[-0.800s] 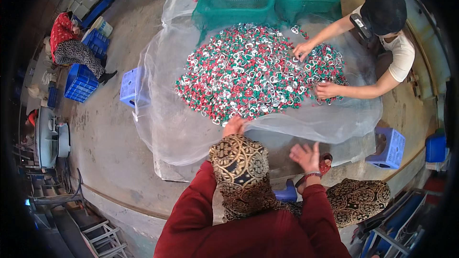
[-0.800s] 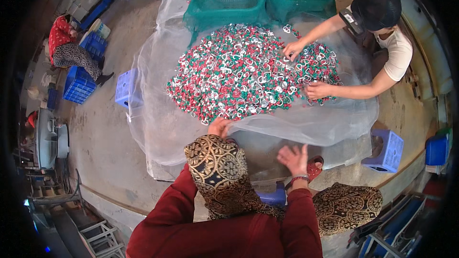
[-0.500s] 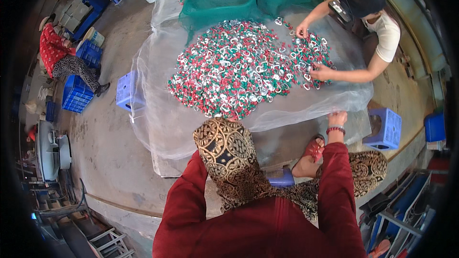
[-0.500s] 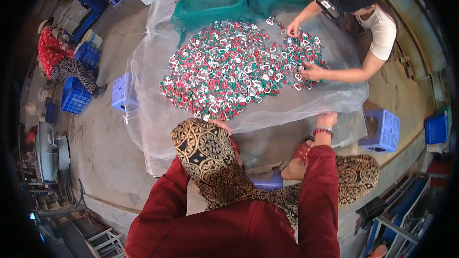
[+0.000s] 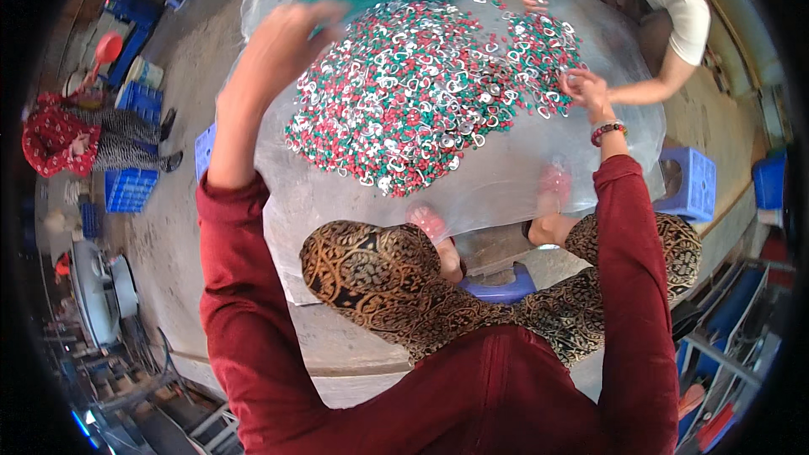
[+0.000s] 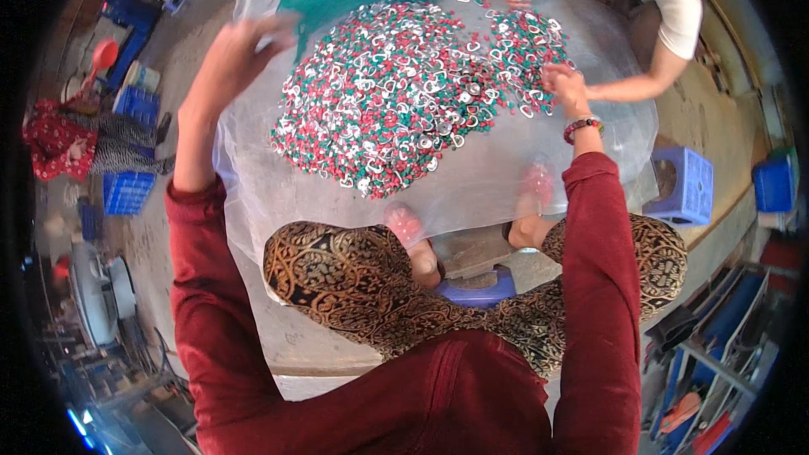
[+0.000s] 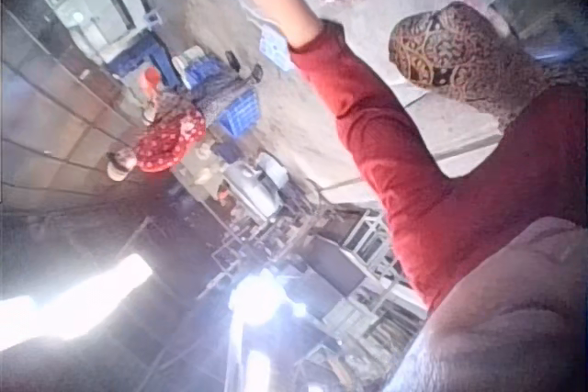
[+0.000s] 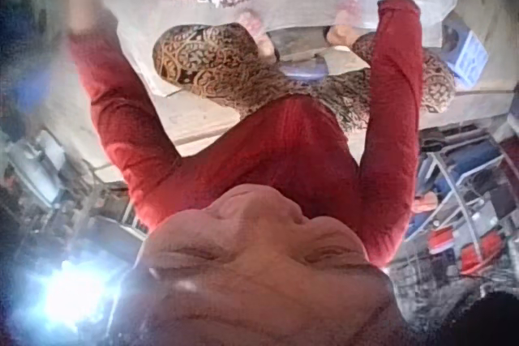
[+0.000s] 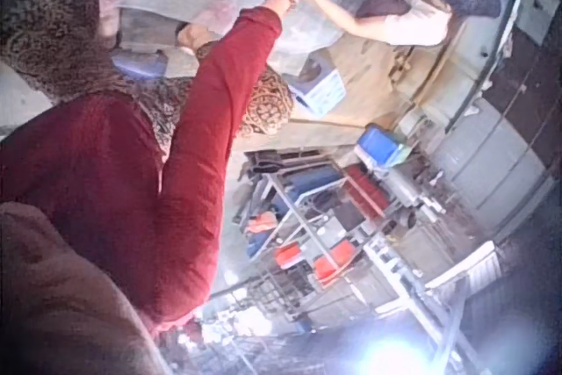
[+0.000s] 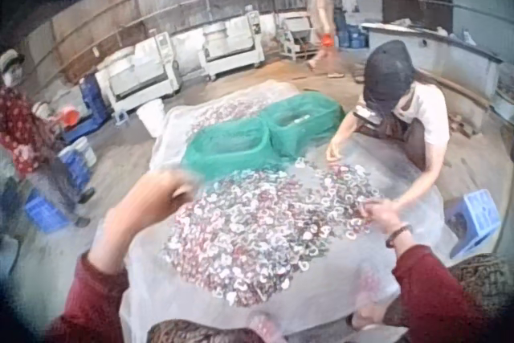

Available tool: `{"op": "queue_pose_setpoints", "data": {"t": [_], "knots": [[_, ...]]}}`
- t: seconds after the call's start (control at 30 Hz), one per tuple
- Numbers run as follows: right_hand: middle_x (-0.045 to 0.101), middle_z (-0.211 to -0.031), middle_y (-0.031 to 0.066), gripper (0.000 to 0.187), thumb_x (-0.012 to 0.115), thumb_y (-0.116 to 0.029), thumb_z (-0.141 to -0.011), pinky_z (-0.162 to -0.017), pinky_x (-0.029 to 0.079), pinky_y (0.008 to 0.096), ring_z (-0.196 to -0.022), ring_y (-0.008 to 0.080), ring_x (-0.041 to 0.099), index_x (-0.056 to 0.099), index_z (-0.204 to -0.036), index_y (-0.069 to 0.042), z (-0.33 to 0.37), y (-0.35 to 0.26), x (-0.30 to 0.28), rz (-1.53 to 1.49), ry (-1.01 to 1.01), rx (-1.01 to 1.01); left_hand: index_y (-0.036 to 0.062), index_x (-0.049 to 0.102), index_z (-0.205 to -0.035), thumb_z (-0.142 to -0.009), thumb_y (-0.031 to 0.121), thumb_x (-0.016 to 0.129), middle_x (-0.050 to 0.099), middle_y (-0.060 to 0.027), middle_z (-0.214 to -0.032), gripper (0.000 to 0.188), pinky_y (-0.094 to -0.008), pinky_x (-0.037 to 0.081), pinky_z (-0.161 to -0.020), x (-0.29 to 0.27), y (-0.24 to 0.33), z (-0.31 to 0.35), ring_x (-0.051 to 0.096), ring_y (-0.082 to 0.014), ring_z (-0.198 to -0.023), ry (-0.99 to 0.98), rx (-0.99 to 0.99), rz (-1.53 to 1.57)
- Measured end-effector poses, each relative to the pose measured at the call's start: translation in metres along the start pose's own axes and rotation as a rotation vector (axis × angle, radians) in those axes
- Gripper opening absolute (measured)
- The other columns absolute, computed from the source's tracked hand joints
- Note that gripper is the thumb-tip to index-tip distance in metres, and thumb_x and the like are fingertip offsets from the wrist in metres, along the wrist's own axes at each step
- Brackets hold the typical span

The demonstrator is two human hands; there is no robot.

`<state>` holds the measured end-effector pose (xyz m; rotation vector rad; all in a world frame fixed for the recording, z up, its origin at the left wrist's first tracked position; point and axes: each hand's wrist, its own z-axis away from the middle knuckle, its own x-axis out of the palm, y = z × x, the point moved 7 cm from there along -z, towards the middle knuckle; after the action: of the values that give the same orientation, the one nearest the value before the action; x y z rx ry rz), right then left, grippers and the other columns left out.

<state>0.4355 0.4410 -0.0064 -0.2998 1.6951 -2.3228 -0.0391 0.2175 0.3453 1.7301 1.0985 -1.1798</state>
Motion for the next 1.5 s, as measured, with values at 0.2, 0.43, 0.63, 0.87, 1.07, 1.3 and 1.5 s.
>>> {"op": "queue_pose_setpoints", "data": {"t": [0.2, 0.43, 0.63, 0.87, 1.07, 1.3, 1.5], "knots": [[0.064, -0.076, 0.0121, 0.024, 0.055, -0.022, -0.088, -0.077, 0.052, 0.0402, -0.070, 0.0257, 0.062, 0.060, -0.090, 0.001, 0.054, 0.092, 0.209, -1.289, 0.249, 0.111, 0.0069, 0.066, -0.096, -0.078, 0.018, 0.067, 0.068, -0.0100, -0.089, 0.021, -0.0341, 0.051, -0.076, 0.073, -0.005, -0.056, 0.066, -0.0246, -0.081, 0.088, -0.211, 0.163], [0.050, -0.077, 0.0031, 0.021, 0.046, -0.018, -0.089, -0.068, 0.047, 0.0345, -0.068, 0.0179, 0.050, 0.053, -0.108, -0.011, 0.169, 0.200, 0.280, -1.210, 0.743, 0.605, 0.0053, 0.070, -0.085, -0.073, 0.000, 0.062, 0.068, -0.0118, -0.080, 0.015, -0.0319, 0.053, -0.068, 0.317, 0.001, 0.014, 0.067, -0.0188, -0.072, -0.213, -0.405, 0.625], [0.049, -0.075, 0.0023, 0.026, 0.041, -0.016, -0.090, -0.064, 0.045, 0.0328, -0.067, 0.0157, 0.049, 0.052, -0.112, -0.009, 0.150, 0.149, 0.296, -1.124, 0.582, 0.487, 0.0060, 0.061, -0.095, -0.070, 0.006, 0.065, 0.061, -0.0124, -0.089, 0.025, -0.0389, 0.047, -0.077, 0.404, 0.053, 0.036, 0.056, -0.0308, -0.092, -0.155, -0.275, 0.105], [0.050, -0.073, 0.0019, 0.026, 0.043, -0.013, -0.089, -0.061, 0.045, 0.0303, -0.064, 0.0140, 0.049, 0.052, -0.112, -0.005, 0.142, 0.154, 0.277, -1.065, 0.549, 0.473, 0.0087, 0.050, -0.103, -0.068, 0.011, 0.066, 0.054, -0.0094, -0.088, 0.038, -0.0379, 0.045, -0.073, 0.440, 0.044, 0.048, 0.053, -0.0275, -0.088, -0.282, -0.160, -0.093], [0.051, -0.070, 0.0014, 0.023, 0.044, -0.012, -0.089, -0.052, 0.043, 0.0250, -0.059, 0.0103, 0.050, 0.057, -0.106, -0.003, 0.118, 0.133, 0.213, -0.513, 0.549, 0.251, -0.0001, 0.066, -0.091, -0.079, 0.016, 0.068, 0.064, -0.0039, -0.074, 0.020, -0.0248, 0.045, -0.062, 0.387, -0.011, 0.054, 0.056, -0.0138, -0.066, 0.026, -0.879, 0.985], [0.055, -0.082, 0.0145, 0.032, 0.055, -0.007, -0.078, -0.071, 0.047, 0.0391, -0.076, 0.0346, 0.056, 0.057, -0.110, -0.003, 0.008, 0.126, 0.248, 0.496, 0.228, -0.135, 0.0011, 0.056, -0.093, -0.077, 0.002, 0.056, 0.062, -0.0091, -0.082, 0.017, -0.0266, 0.051, -0.054, 0.378, -0.002, 0.097, 0.062, -0.0150, -0.070, 0.116, -1.070, 1.777], [0.047, -0.109, 0.0171, 0.047, 0.055, 0.006, -0.072, -0.085, 0.043, 0.0431, -0.099, 0.0379, 0.047, 0.051, -0.116, -0.008, 0.032, 0.115, 0.302, 1.050, 0.022, -0.444, 0.0004, 0.058, -0.099, -0.073, 0.016, 0.069, 0.058, -0.0174, -0.089, 0.032, -0.0406, 0.049, -0.072, 0.402, 0.021, 0.112, 0.060, -0.0322, -0.078, -0.142, -0.688, 0.388]]}}
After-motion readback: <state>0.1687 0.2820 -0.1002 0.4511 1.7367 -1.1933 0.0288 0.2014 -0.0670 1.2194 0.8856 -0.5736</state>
